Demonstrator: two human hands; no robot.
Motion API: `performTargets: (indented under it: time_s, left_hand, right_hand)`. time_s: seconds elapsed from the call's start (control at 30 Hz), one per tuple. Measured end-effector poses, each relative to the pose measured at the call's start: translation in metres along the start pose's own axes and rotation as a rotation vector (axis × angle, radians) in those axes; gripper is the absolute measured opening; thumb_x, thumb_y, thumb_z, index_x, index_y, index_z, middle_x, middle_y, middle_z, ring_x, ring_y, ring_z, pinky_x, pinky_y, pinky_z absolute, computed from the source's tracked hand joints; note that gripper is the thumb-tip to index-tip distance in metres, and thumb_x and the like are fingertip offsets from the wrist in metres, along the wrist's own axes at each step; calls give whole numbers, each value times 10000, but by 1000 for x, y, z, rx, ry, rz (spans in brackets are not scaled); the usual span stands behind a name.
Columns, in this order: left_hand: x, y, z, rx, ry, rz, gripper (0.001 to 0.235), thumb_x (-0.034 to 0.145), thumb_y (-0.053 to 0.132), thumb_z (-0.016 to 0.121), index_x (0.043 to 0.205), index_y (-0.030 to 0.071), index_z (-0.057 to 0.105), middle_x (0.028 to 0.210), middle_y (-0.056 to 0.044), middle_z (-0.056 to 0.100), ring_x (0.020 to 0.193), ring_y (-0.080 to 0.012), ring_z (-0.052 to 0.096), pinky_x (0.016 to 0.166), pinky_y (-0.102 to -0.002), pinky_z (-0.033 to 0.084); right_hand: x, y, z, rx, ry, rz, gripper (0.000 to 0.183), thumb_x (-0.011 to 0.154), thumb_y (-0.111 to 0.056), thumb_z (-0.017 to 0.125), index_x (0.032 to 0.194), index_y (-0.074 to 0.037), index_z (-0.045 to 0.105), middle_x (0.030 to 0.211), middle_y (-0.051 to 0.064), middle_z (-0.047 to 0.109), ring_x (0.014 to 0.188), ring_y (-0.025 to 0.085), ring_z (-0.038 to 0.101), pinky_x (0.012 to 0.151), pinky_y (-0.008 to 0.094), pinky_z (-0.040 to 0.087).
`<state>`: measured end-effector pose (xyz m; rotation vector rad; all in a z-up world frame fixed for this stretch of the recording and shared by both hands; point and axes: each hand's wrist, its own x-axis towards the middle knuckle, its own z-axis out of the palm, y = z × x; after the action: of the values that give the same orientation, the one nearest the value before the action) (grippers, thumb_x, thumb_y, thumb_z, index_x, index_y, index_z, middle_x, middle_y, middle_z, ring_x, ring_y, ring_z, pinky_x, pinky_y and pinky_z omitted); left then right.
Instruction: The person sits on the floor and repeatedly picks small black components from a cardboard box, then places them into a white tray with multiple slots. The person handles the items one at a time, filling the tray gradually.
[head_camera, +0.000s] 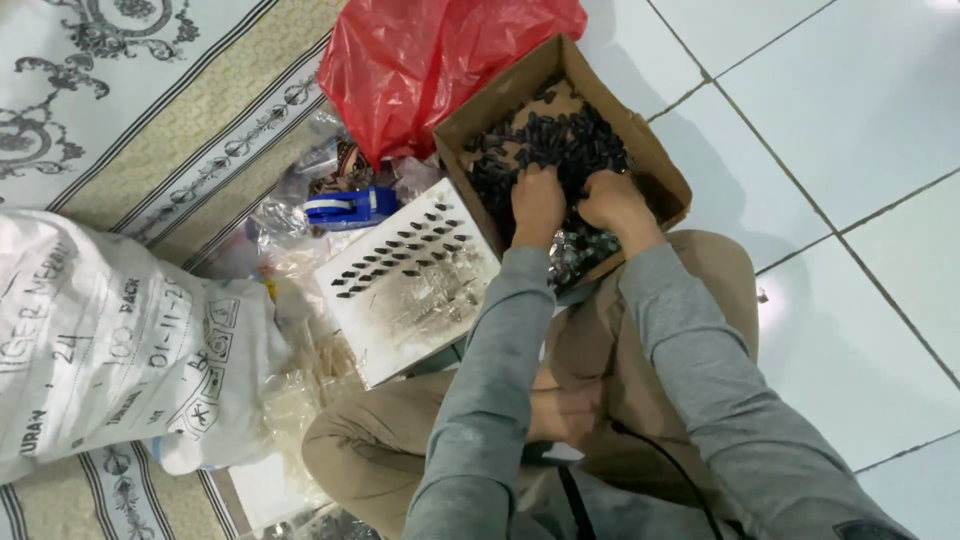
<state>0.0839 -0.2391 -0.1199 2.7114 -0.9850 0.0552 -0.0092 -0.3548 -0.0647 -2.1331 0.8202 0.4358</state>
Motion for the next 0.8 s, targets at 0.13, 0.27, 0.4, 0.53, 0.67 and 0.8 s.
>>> performTargets:
  time_s: [0.13,0.27,0.4,0.53,0.67,0.8]
  left_hand:
    - [6,1,24,17,54,1,127,821,159,680,896,77,741,889,-124,664,858,-306,682,676,-402,594]
    - [14,22,-22,-50,219,43,248,821,131,711,1056,56,683,953,-139,624,904,-318,656,694,-422,597]
    - [23,15,7,-52,189,231,202,882,44,658,1068,38,735,936,-150,665,865,-298,672,689,-377,599]
    - [21,-3,48,-52,5,83,167,853,52,688,1017,66,718,956,-109,655,898,-274,700,729,-312,618]
    - [18,1,19,-239,-183,-95,253,846,77,694,1099,61,702,997,-164,635,950,-378,709,790,-465,635]
    - [15,-3,16,-250,-261,-25,336,890,59,572,1172,143,734,1001,-125,679,976,-323,731,819,-412,638]
  right_hand:
    - [-6,-11,-8,51,-25,29,549,923,-305,598,1356,27,656,1281,320,662,1159,479,647,866,624,575]
    - [-8,-11,-13,75,34,39,517,930,-210,558,1370,50,637,1274,339,653,1141,498,641,849,641,569]
    - [-17,-14,-16,93,56,40,507,936,-198,560,1362,69,631,1266,352,650,1137,505,639,840,647,566]
    - [-31,-24,-29,143,20,54,536,962,-272,551,1367,72,623,1261,346,653,1109,491,652,810,633,578]
    - [-27,-26,-30,127,5,52,567,955,-310,565,1377,65,614,1283,336,650,1132,469,651,841,624,573]
    - [-38,-28,-35,124,-41,50,611,943,-356,590,1381,70,613,1300,329,645,1154,463,650,853,613,570]
